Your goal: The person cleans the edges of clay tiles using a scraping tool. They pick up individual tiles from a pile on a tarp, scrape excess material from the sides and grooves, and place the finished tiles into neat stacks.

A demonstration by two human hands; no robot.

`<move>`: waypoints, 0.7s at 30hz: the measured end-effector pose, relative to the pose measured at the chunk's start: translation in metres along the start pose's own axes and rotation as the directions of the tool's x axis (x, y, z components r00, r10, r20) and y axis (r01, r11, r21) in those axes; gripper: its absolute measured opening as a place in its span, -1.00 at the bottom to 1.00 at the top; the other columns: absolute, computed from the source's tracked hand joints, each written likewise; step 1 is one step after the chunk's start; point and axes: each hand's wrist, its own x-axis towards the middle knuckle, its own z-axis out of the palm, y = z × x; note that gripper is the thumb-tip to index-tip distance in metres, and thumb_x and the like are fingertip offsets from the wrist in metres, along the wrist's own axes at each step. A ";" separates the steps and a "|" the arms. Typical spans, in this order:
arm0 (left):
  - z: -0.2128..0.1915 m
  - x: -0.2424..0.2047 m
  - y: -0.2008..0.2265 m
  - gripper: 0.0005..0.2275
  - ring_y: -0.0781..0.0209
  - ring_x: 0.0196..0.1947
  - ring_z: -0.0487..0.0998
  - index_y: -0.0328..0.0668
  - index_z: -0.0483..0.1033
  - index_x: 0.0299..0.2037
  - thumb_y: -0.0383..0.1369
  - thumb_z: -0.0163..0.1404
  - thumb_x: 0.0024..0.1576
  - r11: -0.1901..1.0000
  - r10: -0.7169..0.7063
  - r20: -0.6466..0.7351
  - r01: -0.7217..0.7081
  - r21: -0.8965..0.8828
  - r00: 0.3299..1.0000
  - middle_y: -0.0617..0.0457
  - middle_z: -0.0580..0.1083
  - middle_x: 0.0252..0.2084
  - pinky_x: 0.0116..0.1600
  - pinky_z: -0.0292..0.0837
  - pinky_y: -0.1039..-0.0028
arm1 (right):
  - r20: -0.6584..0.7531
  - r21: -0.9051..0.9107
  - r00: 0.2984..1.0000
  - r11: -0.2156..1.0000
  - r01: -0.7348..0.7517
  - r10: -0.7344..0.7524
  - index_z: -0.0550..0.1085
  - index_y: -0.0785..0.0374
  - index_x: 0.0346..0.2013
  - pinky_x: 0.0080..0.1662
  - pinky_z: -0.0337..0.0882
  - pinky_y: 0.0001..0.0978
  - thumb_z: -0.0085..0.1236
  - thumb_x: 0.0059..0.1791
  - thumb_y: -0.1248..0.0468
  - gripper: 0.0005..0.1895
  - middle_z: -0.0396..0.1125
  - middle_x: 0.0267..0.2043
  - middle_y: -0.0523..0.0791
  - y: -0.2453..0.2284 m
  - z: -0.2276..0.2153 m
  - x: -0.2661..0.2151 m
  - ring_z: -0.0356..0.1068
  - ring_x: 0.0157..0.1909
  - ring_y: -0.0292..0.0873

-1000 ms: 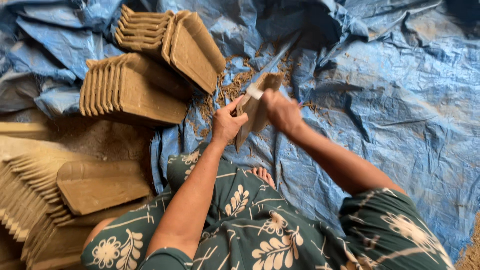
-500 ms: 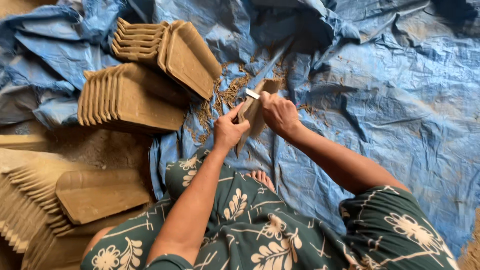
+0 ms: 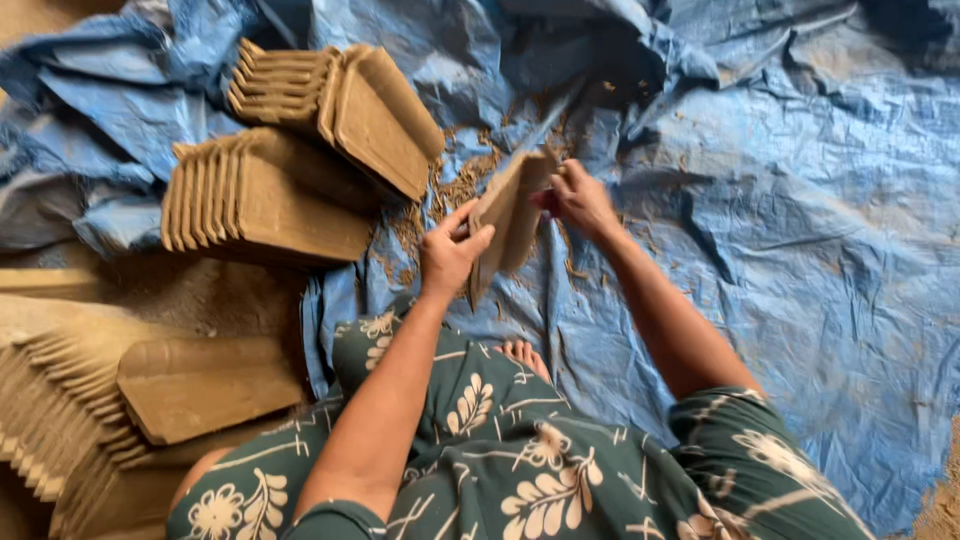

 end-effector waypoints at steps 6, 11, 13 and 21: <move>-0.006 0.000 0.006 -0.59 0.06 -0.04 0.49 0.07 0.49 0.05 -0.34 0.18 -0.06 0.979 0.032 0.049 -0.022 -0.204 0.998 -0.20 0.51 -0.12 -0.03 0.52 0.34 | -0.076 0.950 0.977 0.313 0.010 0.201 0.25 0.20 -0.57 -0.81 0.15 -0.38 -0.17 0.08 0.02 -0.58 0.19 -0.82 -0.04 -0.008 0.100 0.049 0.15 -0.86 -0.17; -0.010 0.004 0.001 -0.62 0.14 -0.04 0.48 -0.01 0.48 0.07 -0.31 0.16 0.02 0.968 0.092 0.059 -0.075 -0.240 0.994 -0.21 0.51 -0.13 -0.05 0.51 0.38 | -0.203 0.867 0.950 0.494 0.062 0.238 0.53 0.20 -0.46 -0.32 0.30 -0.38 -0.04 0.00 -0.04 -0.60 0.33 -0.61 -0.04 -0.041 0.091 0.023 0.20 -0.47 -0.21; -0.014 0.004 0.001 -0.62 0.11 -0.03 0.48 0.01 0.48 0.08 -0.29 0.16 0.02 0.970 0.093 0.050 -0.080 -0.230 0.994 -0.21 0.51 -0.13 -0.04 0.51 0.35 | -0.160 0.892 0.958 0.451 0.037 0.239 0.48 0.13 -0.53 -0.32 0.27 -0.41 -0.01 -0.01 -0.03 -0.63 0.27 -0.62 -0.12 -0.055 0.088 0.002 0.16 -0.47 -0.24; -0.019 0.013 -0.012 -0.62 0.15 0.00 0.46 0.01 0.46 0.11 -0.28 0.14 0.05 0.966 0.141 0.073 -0.121 -0.228 0.987 -0.18 0.51 -0.11 0.07 0.43 0.33 | -0.007 0.931 0.999 0.365 -0.010 0.045 0.29 0.16 -0.71 -0.76 0.12 -0.57 -0.07 0.04 -0.03 -0.50 0.13 -0.87 -0.08 -0.075 0.079 -0.051 0.12 -0.87 -0.25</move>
